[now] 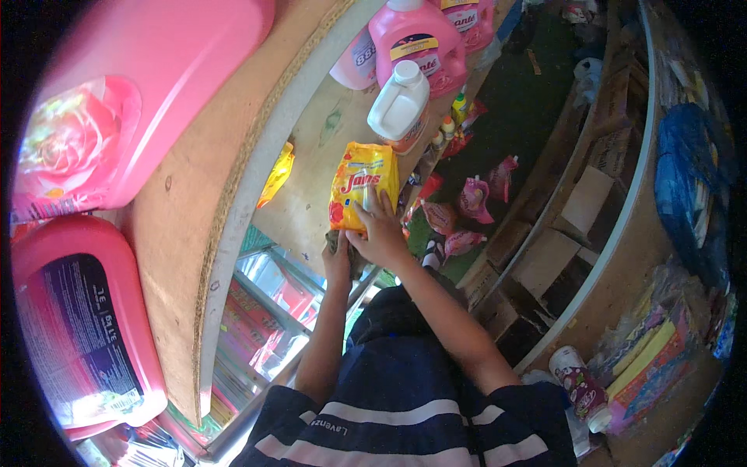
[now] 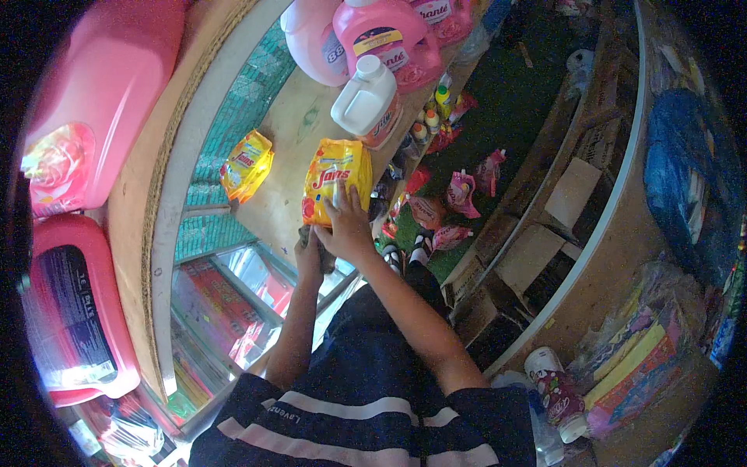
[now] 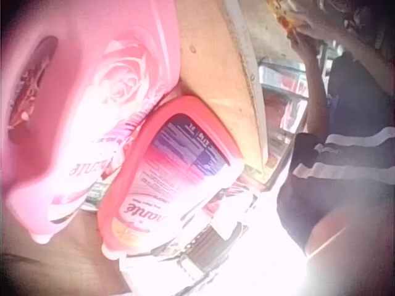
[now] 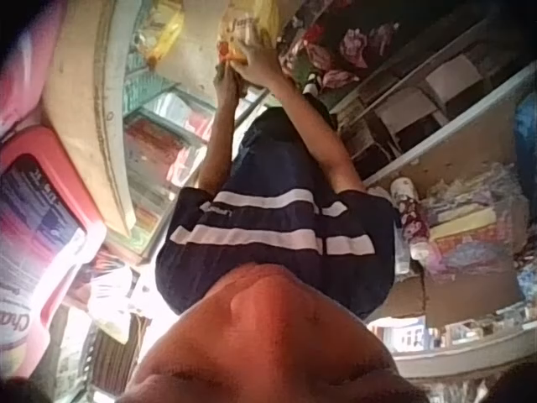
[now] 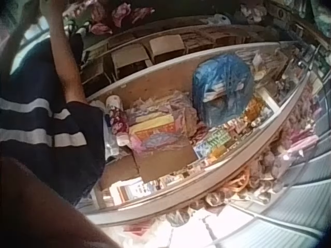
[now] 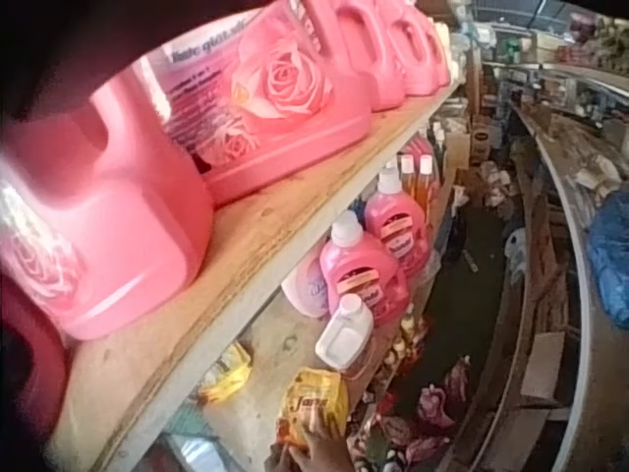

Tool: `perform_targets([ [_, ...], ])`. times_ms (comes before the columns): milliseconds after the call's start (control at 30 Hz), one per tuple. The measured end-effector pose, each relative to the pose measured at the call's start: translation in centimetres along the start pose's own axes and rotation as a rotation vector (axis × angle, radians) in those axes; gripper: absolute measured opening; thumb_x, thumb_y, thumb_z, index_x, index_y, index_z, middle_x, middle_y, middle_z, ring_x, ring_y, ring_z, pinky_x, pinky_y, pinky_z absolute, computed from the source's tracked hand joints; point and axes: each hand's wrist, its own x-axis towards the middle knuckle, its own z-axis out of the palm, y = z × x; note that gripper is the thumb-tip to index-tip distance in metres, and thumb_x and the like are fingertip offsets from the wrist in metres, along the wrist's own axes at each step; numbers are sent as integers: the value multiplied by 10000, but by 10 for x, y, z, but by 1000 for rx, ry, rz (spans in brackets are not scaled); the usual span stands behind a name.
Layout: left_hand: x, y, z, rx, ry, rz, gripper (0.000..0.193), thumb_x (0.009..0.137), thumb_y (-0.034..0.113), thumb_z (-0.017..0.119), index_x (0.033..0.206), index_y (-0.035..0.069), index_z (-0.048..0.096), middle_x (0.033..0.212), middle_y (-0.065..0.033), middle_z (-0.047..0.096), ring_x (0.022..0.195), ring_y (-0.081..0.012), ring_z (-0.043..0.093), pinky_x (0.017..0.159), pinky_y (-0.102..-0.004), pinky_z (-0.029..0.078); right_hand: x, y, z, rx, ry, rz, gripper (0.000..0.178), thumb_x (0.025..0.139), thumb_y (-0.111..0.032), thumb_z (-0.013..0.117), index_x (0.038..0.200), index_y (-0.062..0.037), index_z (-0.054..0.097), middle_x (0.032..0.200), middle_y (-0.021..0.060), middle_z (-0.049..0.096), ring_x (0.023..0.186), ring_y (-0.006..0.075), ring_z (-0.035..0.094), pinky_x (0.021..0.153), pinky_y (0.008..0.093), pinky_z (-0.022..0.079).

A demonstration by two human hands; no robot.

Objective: Wiping down incense bundles and detergent products on retail shelves using a cloth.

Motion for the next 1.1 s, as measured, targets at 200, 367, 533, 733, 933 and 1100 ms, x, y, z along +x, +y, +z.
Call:
perform_targets([
  [200, -20, 34, -28, -169, -110, 7, 579, 919, 471, 477, 1231, -17, 480, 1087, -147, 607, 863, -235, 647, 776, -352, 528, -10, -8, -6, -48, 137, -43, 632, 826, -343, 616, 1311, 17, 429, 1411, 297, 280, 1322, 458, 247, 1090, 472, 222],
  [367, -33, 84, -23, -235, -516, -42, 753, 926, 608, 280, 1316, -20, 424, 1035, -142, 634, 878, -240, 641, 783, -358, 532, -37, -26, -22, 600, 69, -73, 659, 834, -355, 650, 1325, -3, 383, 1331, 228, 427, 1257, 322, 420, 1041, 395, 325],
  [533, 60, 109, -13, 169, -275, 208, 421, 969, 369, 419, 1210, 38, 517, 942, -101, 632, 769, -180, 608, 642, -297, 486, -51, 8, -21, 842, 140, 311, 416, 843, -151, 643, 1197, 16, 500, 1052, 112, 625, 980, 169, 591, 876, 303, 455],
  [733, 222, 76, -153, -394, 437, -214, 386, 886, 483, 489, 1035, 134, 560, 819, -24, 572, 627, -156, 537, 545, -262, 419, -65, 20, -41, 780, 230, 427, 341, 848, -151, 628, 1132, 24, 555, 1008, 91, 640, 933, 140, 596, 846, 284, 458],
  [933, 249, 51, -164, -204, 406, -206, 450, 830, 588, 529, 969, 161, 562, 698, 17, 525, 515, -118, 457, 422, -255, 353, -69, 26, -45, 701, 346, 458, 328, 839, -174, 633, 1111, 4, 587, 992, 93, 653, 920, 159, 607, 849, 294, 461],
  [1100, 213, 42, -140, -45, 471, -29, 486, 829, 510, 595, 1082, 96, 568, 953, -45, 560, 698, -150, 488, 540, -254, 433, -76, 52, -16, 527, 343, 457, 343, 832, -216, 652, 1097, -7, 589, 997, 95, 656, 921, 161, 611, 838, 304, 465],
])
